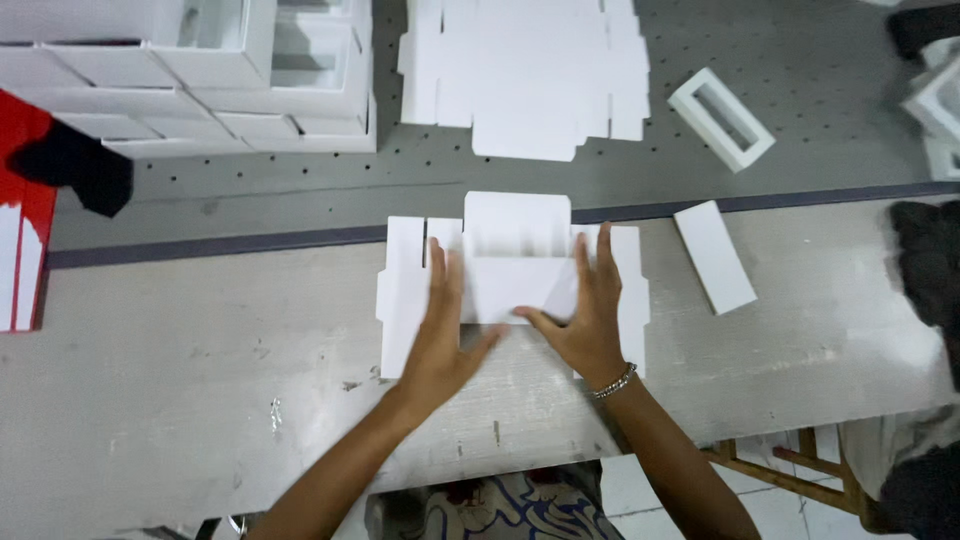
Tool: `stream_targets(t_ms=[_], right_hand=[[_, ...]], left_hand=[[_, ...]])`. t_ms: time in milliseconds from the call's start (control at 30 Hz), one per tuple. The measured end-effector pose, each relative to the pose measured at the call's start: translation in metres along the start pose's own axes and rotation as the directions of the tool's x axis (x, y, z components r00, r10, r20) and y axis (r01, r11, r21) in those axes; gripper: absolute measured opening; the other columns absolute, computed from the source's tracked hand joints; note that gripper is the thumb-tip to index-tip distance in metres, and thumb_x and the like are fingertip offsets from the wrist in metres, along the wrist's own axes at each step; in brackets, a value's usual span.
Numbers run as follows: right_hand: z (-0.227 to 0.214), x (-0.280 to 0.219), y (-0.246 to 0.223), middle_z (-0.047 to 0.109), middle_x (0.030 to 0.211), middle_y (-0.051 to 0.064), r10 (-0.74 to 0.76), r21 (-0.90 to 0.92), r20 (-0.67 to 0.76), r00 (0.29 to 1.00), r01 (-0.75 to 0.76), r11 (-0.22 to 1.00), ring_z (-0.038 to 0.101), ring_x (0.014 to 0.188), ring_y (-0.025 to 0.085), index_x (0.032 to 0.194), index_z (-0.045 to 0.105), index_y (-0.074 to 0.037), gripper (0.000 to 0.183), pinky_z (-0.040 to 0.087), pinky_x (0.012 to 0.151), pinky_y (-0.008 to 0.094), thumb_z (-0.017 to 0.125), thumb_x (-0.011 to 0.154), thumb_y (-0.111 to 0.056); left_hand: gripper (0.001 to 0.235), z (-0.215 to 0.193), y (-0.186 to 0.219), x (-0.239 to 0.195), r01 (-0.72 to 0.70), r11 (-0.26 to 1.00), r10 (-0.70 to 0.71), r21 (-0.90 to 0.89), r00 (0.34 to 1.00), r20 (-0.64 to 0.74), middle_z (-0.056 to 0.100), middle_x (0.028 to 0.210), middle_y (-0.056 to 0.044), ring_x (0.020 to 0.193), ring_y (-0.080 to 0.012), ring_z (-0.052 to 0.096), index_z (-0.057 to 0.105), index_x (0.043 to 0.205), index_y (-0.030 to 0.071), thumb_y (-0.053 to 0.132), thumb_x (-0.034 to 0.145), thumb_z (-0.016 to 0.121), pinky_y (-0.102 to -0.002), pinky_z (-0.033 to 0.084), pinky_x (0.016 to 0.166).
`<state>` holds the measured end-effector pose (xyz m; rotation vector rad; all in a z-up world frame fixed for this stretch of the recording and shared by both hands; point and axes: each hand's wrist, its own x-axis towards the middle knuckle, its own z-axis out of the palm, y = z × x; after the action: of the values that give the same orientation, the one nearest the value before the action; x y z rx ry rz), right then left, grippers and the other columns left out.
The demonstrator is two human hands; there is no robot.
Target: The person folds flat white cardboard pieces into rectangular boxes by hand, tucking flaps into slots to form the structure. They then insert a white rectangular frame into the assembled box and place the completed unit onto a stack.
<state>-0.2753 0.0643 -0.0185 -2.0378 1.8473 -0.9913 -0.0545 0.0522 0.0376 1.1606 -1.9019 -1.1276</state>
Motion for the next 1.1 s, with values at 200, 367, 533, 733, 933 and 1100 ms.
stream_targets(t_ms=[200,367,533,733,933,1100], right_hand=[[-0.034,-0.035,0.011,0.08,0.09,-0.006,-0.123,0.108,0.015,0.992,0.12,0.987,0.078,0.087,0.016,0.095,0.079,-0.021,0.021,0.059,0.08,0.036,0.087,0.077,-0.013],[-0.069,-0.057,-0.034,0.076,0.104,0.005,-0.297,-0.005,0.296,0.908,0.312,0.95,0.071,0.095,0.017,0.111,0.072,-0.011,0.03,0.062,0.081,0.029,0.074,0.082,-0.006],[-0.053,-0.087,-0.03,0.062,0.128,0.011,-0.269,-0.118,0.509,0.818,0.376,0.919,0.056,0.12,0.03,0.133,0.06,-0.004,0.053,0.058,0.089,0.043,0.072,0.081,-0.005],[-0.048,-0.074,-0.032,0.056,0.134,0.014,-0.232,-0.171,0.562,0.794,0.386,0.906,0.053,0.118,0.031,0.138,0.052,-0.001,0.059,0.06,0.076,0.042,0.07,0.083,-0.009],[-0.07,-0.007,-0.059,0.07,0.109,0.02,0.056,-0.161,0.814,0.578,0.132,0.978,0.068,0.099,0.033,0.128,0.062,0.003,0.033,0.054,0.076,0.041,0.045,0.102,-0.009],[-0.076,0.024,-0.066,0.064,0.137,0.024,0.138,-0.13,0.865,0.483,-0.051,0.99,0.068,0.115,0.043,0.146,0.044,-0.005,0.046,0.053,0.09,0.05,0.049,0.101,-0.013]], left_hand=[[0.019,-0.001,-0.039,-0.016,-0.28,0.947,0.294,0.159,0.953,-0.075,0.078,0.101,0.001,0.097,-0.0176,0.075,0.076,0.109,0.017,0.013,0.09,0.074,-0.032,0.062,0.085],[0.038,-0.002,-0.031,-0.051,-0.464,0.823,0.386,0.326,0.88,0.278,0.069,0.111,-0.012,0.1,-0.027,0.066,0.064,0.116,0.006,0.003,0.08,0.076,-0.038,0.061,0.084],[0.067,0.024,-0.043,-0.071,-0.428,0.73,0.225,0.533,0.887,0.403,0.055,0.131,-0.018,0.124,-0.0361,0.049,0.054,0.136,-0.003,0.008,0.076,0.08,-0.047,0.048,0.099],[0.068,0.038,-0.047,-0.065,-0.411,0.671,0.16,0.617,0.893,0.421,0.055,0.108,-0.015,0.098,-0.034,0.051,0.057,0.119,-0.003,-0.02,0.055,0.073,-0.044,0.052,0.073],[0.04,-0.01,0.024,-0.025,-0.197,0.825,-0.151,0.529,0.826,0.543,0.06,0.115,-0.027,0.11,-0.043,0.058,0.056,0.133,-0.005,-0.004,0.093,0.055,-0.049,0.055,0.085],[0.054,-0.033,0.036,0.014,0.129,0.912,-0.371,0.388,0.661,0.652,0.049,0.148,-0.03,0.138,-0.0504,0.046,0.037,0.156,0.013,0.013,0.104,0.047,-0.06,0.039,0.112]])
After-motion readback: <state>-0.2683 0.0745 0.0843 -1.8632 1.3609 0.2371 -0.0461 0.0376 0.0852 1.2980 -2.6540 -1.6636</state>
